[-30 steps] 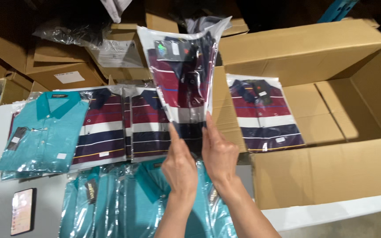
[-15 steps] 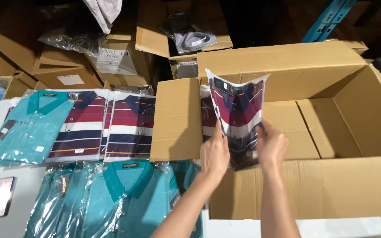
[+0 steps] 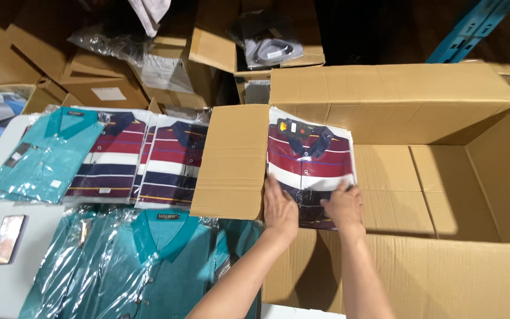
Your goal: The person picks up individually packaged shirts from a table and places them into a large cardboard box.
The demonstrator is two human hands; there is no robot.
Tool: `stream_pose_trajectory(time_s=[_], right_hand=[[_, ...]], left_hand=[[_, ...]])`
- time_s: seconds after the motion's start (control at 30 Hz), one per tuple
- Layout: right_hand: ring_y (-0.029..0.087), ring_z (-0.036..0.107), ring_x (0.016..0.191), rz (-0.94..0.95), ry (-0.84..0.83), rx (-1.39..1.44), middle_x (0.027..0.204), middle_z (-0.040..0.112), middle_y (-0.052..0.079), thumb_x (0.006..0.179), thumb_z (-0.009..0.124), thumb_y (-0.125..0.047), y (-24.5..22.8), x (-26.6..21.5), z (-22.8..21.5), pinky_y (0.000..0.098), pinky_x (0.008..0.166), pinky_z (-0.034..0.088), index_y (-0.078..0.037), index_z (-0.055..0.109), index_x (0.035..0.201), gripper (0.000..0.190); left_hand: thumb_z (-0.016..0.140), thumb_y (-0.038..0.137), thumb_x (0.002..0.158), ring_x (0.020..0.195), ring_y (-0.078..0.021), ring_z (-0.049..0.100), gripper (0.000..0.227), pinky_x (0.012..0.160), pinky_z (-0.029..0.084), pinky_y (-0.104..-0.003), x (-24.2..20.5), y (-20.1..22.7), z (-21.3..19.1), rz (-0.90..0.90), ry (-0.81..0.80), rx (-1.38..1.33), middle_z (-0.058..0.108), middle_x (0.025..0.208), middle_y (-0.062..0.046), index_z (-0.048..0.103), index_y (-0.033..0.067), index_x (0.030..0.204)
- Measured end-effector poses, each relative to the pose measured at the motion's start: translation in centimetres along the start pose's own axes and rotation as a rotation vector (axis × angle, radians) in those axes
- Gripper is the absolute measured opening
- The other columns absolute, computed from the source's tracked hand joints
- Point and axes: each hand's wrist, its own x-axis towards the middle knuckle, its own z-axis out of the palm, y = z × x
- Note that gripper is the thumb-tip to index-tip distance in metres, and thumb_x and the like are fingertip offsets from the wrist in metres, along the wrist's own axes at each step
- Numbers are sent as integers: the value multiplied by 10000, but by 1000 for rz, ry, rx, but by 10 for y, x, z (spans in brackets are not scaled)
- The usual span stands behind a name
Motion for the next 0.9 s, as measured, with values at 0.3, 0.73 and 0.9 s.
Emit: stream_pose_trajectory(time_s=[0.3, 0.73, 0.9], right_hand=[[557, 273, 1495, -195, -526, -372, 1650, 242, 299, 867, 728, -639, -11, 21, 56, 619, 1212, 237, -559, 135, 1629, 969], [420, 622, 1278, -415, -209, -82, 1307, 710, 223, 918, 661, -363, -30, 6, 43, 528, 1091, 486, -360, 639, 1433, 516], [359, 694, 1103, -576, 220, 372, 1129, 736, 174, 952, 700, -115, -159, -135, 3, 436, 943, 586, -159, 762, 1289, 344]], left_hand=[[666, 311, 848, 1541, -565, 41, 643, 1052, 318, -805, 78, -72, 88, 66, -566, 395, 38, 1672, -356, 571, 28, 1417], [483, 57, 881, 1305, -431, 599, 390, 1097, 496, -534, -21, -36, -37, 459, -170, 88, 627, 1363, -242, 670, -8, 1217], [606, -89, 874, 1505, -522, 359, 474, 1266, 329, -580, -25, -105, -84, 675, 292, -1, 455, 1517, -327, 533, -80, 1343]])
